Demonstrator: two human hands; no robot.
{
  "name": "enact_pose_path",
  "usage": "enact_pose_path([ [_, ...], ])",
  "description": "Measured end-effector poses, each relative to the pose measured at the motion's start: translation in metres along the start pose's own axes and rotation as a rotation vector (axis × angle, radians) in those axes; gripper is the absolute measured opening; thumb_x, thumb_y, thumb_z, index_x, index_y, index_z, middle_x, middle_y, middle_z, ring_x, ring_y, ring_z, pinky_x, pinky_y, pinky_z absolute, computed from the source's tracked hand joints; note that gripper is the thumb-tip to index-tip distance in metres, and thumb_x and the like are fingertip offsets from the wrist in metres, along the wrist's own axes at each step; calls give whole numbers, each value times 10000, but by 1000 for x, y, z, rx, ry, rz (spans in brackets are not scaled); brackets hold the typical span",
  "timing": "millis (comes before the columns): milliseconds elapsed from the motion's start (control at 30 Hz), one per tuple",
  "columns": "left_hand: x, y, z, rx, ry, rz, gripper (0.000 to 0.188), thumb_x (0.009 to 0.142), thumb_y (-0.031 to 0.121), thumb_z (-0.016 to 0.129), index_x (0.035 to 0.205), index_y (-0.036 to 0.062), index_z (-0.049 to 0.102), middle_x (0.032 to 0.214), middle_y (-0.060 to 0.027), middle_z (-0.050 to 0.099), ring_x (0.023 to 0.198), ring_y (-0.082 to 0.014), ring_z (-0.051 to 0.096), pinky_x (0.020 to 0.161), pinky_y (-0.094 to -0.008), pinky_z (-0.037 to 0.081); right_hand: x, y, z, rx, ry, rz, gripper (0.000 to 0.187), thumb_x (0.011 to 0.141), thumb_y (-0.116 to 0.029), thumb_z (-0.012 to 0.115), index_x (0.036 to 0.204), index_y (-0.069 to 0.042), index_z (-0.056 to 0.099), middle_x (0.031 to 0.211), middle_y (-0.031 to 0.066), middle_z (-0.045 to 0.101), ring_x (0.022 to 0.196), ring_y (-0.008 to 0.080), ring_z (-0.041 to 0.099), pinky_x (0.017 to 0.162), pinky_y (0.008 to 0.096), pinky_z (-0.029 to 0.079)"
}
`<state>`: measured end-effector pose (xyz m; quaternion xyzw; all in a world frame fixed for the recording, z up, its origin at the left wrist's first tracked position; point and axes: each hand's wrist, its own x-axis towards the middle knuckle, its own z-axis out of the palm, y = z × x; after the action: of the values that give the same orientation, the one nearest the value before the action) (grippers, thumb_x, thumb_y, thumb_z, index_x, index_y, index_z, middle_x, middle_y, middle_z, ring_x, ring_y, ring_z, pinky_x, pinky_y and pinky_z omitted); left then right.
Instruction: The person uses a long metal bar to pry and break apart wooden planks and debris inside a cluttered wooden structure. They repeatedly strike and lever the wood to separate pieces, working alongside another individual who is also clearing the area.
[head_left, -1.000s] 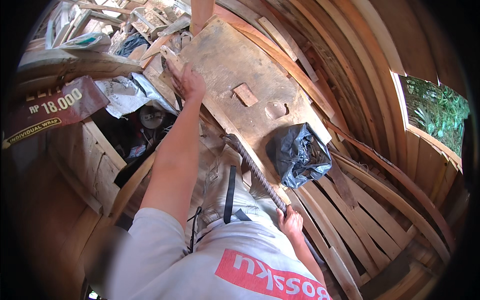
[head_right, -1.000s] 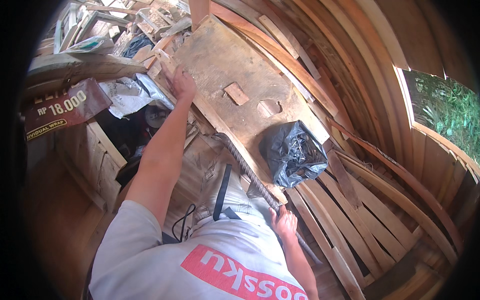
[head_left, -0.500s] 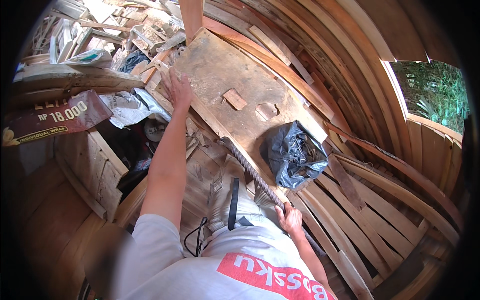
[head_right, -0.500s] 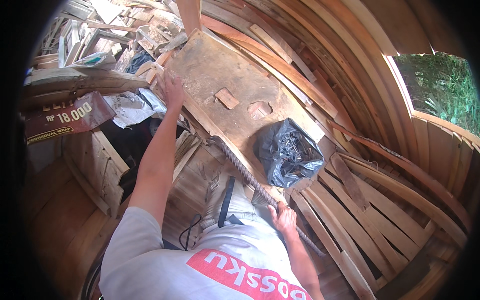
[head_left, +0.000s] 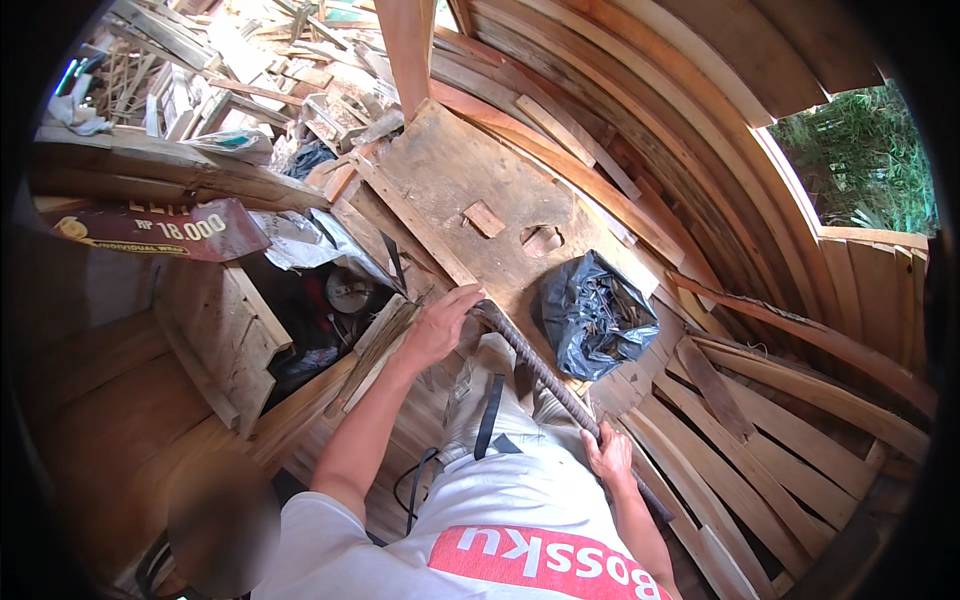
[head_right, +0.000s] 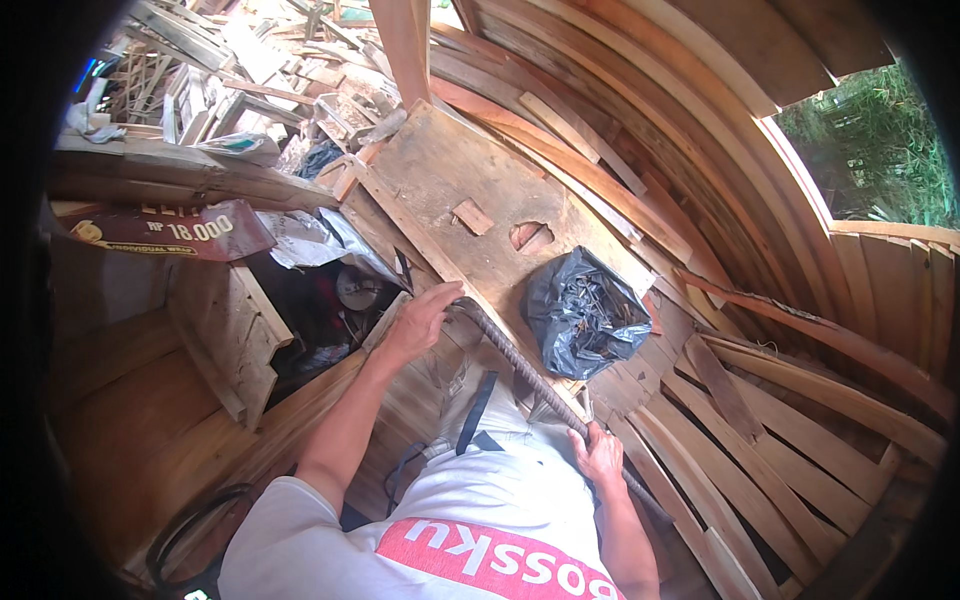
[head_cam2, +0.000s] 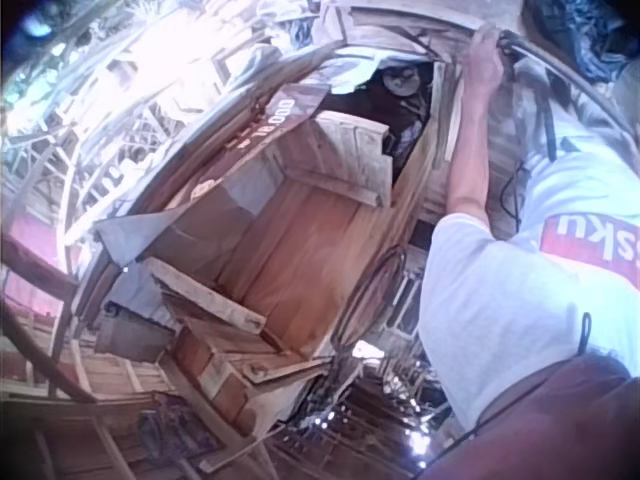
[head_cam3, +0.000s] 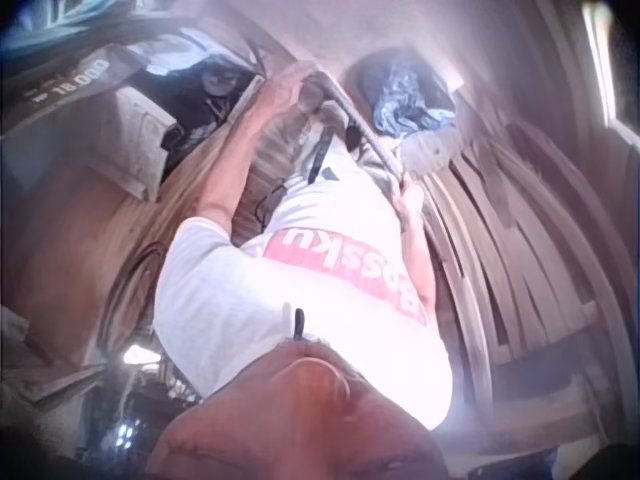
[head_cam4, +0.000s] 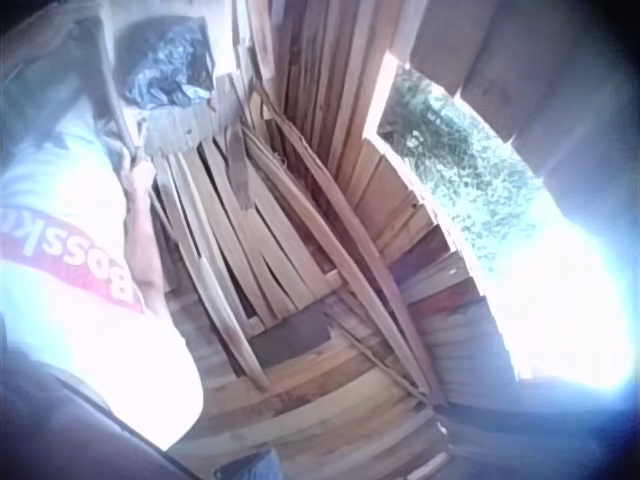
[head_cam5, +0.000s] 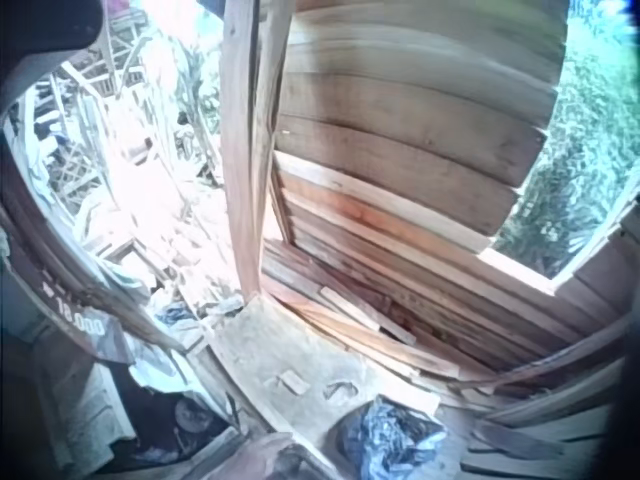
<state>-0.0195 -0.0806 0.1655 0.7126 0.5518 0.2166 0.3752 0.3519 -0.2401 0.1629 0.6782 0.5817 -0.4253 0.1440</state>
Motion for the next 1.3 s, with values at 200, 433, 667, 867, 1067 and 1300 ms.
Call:
enact_pose_path([
  [200,8,20,11,174,-166,247,324,749,-60,556,1053,13,642,1042,-139,651,996,-322,619,863,-393,501,-33,36,-3,29,61,9,456,840,-470,625,895,-18,599,765,248,655,805,430,641,765,500,489],
  [433,41,82,25,216,-194,372,231,774,-11,575,989,16,655,926,-122,646,899,-309,629,797,-391,515,-72,99,-3,73,165,130,303,752,-325,689,796,-32,623,761,242,646,771,428,634,730,500,495],
  [667,94,109,116,156,-224,382,335,825,46,637,1159,34,613,1148,-154,607,1009,-327,610,854,-381,511,-101,146,15,140,282,159,242,735,-241,704,806,-37,594,737,242,630,745,434,628,692,507,495],
  [867,88,102,108,-101,112,95,488,847,33,641,1317,61,512,1366,-166,463,995,-258,614,818,-315,536,-120,161,28,253,281,141,293,783,-291,691,788,-16,587,714,253,600,711,442,605,656,498,464],
  [1067,28,-23,88,-133,453,-396,476,859,40,629,1312,10,485,1268,-138,525,776,-150,599,664,-267,514,-149,164,18,228,141,146,346,814,-334,668,811,0,581,721,258,603,730,442,604,672,503,460],
  [1300,-9,-46,104,-530,575,-776,488,917,110,617,1357,34,419,1250,-108,530,777,-137,580,628,-283,482,-159,132,-28,53,-13,167,391,880,-399,595,923,-11,574,829,278,626,830,471,589,746,527,454],
])
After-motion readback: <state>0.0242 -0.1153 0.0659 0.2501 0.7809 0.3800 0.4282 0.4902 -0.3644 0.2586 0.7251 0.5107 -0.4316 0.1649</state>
